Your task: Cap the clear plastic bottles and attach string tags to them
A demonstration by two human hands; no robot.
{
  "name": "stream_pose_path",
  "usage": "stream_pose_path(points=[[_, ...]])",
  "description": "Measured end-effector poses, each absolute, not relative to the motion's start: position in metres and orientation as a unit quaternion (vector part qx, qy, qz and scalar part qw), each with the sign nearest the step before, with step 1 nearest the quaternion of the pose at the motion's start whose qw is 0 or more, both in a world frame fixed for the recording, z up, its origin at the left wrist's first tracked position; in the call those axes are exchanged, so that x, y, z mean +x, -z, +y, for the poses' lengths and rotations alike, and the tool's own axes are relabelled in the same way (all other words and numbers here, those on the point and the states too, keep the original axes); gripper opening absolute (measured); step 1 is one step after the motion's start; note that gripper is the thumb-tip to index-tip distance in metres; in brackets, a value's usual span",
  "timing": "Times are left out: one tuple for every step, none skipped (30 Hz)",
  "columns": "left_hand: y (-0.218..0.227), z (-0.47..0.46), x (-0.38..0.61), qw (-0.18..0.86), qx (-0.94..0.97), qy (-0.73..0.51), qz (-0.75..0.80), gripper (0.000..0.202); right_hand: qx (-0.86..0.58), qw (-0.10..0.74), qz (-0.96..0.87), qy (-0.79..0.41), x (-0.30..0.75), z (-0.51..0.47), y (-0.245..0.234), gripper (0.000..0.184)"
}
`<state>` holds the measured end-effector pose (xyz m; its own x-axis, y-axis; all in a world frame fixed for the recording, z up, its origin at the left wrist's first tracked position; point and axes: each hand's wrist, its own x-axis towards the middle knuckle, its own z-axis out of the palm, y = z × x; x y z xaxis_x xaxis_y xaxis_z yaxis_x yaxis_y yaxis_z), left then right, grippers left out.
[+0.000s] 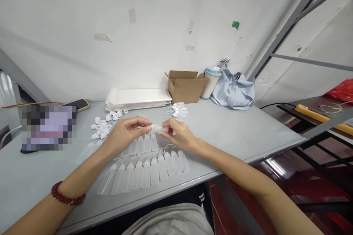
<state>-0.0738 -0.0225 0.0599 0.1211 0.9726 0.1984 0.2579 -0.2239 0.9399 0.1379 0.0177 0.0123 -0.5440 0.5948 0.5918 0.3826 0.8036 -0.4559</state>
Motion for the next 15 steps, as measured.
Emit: stream_pose_path(points=[[-0.0596, -0.0224, -0.0734, 0.405, 0.625, -0.459, 0.484, 0.021, -0.277, 0.392, -0.867, -0.133, 0.1381, 0.0181, -0.0122, 0.019], [-0.0592, -0.0221, -0.073, 0.418, 0.609, -0.464, 0.489, 0.022, -0.271, 0.397, -0.869, -0.123, 0.1382, 0.0184, -0.0121, 0.018], [-0.0586, -0.0217, -0.0726, 0.43, 0.591, -0.47, 0.495, 0.024, -0.263, 0.399, -0.872, -0.106, 0.1383, 0.0186, -0.0121, 0.018], [-0.0579, -0.0212, -0.0721, 0.443, 0.571, -0.476, 0.501, 0.025, -0.255, 0.402, -0.876, -0.084, 0.1383, 0.0185, -0.0122, 0.017], [-0.0571, -0.0206, -0.0718, 0.457, 0.551, -0.48, 0.506, 0.025, -0.246, 0.404, -0.879, -0.057, 0.1382, 0.0183, -0.0125, 0.016], [-0.0562, -0.0201, -0.0716, 0.472, 0.534, -0.484, 0.508, 0.026, -0.235, 0.408, -0.882, -0.029, 0.138, 0.0179, -0.013, 0.015], [-0.0553, -0.0198, -0.0715, 0.487, 0.519, -0.486, 0.506, 0.026, -0.223, 0.413, -0.883, 0.001, 0.1378, 0.0174, -0.0137, 0.014], [-0.0545, -0.0196, -0.0716, 0.502, 0.508, -0.487, 0.503, 0.027, -0.211, 0.419, -0.883, 0.03, 0.1375, 0.0168, -0.0145, 0.013], [-0.0537, -0.0195, -0.0719, 0.515, 0.498, -0.487, 0.499, 0.027, -0.199, 0.425, -0.881, 0.056, 0.1373, 0.0162, -0.0154, 0.011], [-0.053, -0.0196, -0.0723, 0.526, 0.491, -0.484, 0.498, 0.028, -0.19, 0.428, -0.88, 0.078, 0.1371, 0.0156, -0.0162, 0.01], [-0.0525, -0.0198, -0.0726, 0.536, 0.486, -0.476, 0.5, 0.028, -0.184, 0.428, -0.879, 0.096, 0.137, 0.0151, -0.017, 0.01], [-0.0523, -0.0201, -0.0729, 0.544, 0.484, -0.464, 0.504, 0.028, -0.18, 0.428, -0.879, 0.112, 0.1369, 0.0146, -0.0176, 0.009], [-0.0525, -0.0205, -0.0731, 0.549, 0.485, -0.453, 0.509, 0.028, -0.178, 0.425, -0.879, 0.123, 0.1369, 0.0142, -0.018, 0.009], [-0.0531, -0.021, -0.073, 0.548, 0.491, -0.444, 0.512, 0.028, -0.177, 0.423, -0.879, 0.13, 0.1369, 0.0139, -0.0182, 0.009], [-0.0541, -0.0218, -0.0727, 0.539, 0.501, -0.438, 0.516, 0.028, -0.176, 0.423, -0.879, 0.132, 0.137, 0.0136, -0.0182, 0.01]])
